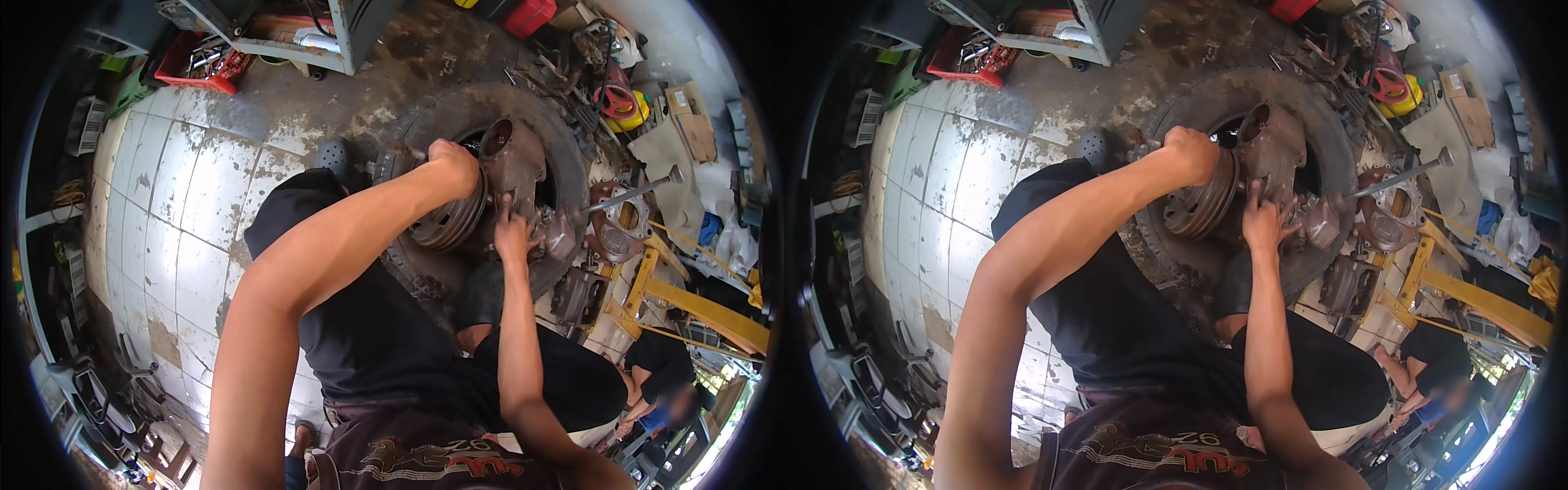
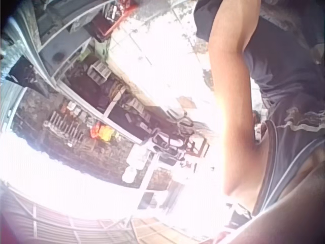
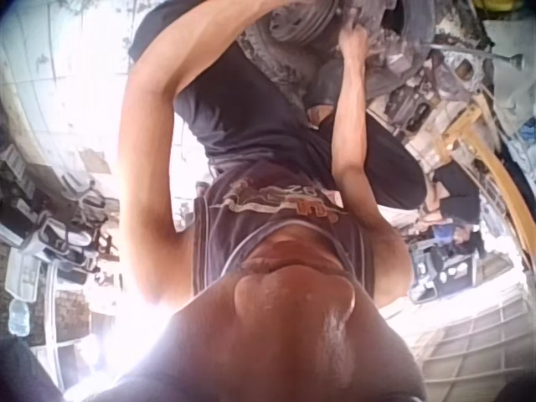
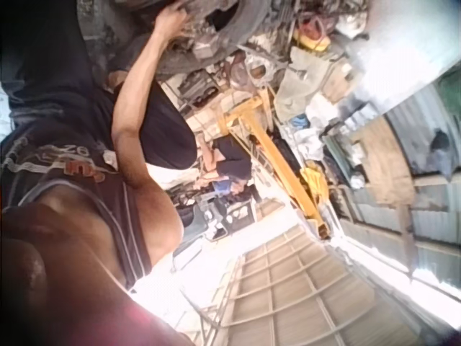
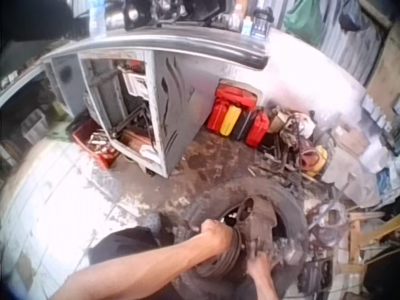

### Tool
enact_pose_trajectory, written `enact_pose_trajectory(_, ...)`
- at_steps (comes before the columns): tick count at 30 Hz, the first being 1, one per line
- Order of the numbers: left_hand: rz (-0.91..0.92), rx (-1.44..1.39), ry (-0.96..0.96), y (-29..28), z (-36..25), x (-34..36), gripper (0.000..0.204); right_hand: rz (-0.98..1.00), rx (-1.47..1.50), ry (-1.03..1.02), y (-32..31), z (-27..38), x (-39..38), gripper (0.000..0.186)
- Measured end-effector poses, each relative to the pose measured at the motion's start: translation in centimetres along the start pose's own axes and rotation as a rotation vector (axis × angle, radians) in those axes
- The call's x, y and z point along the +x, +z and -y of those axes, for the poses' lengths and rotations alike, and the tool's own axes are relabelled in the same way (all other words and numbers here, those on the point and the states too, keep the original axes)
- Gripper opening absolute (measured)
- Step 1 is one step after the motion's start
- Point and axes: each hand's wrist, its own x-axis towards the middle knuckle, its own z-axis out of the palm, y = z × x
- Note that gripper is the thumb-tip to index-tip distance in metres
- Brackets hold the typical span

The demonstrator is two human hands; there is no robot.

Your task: The person sits on the floor and uses a metal file to scrape and clean the surface of a rusty mechanical part resting on a tire. They hold the part steady with one hand while filing with the other, occasionally adjusting their grip.

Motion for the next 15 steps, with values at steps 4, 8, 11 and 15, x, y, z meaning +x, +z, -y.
enact_pose_trajectory(4,-0.005,-0.015,0.033,-0.2,-0.7,0.5,0.032,0.094,-0.089,0.01,0.1,-0.4,2.2,0.068)
enact_pose_trajectory(8,0.005,0.011,0.019,-0.3,0.1,0.2,0.032,0.042,0.009,-0.008,-0.6,1.8,-0.4,0.068)
enact_pose_trajectory(11,-0.015,-0.003,0.024,-0.8,-0.2,0.7,0.033,0.059,-0.046,-0.018,0.1,0.6,3.4,0.064)
enact_pose_trajectory(15,0.016,-0.011,-0.021,-0.2,0.7,0.2,0.032,0.091,-0.068,-0.012,-0.6,1.7,0.1,0.062)
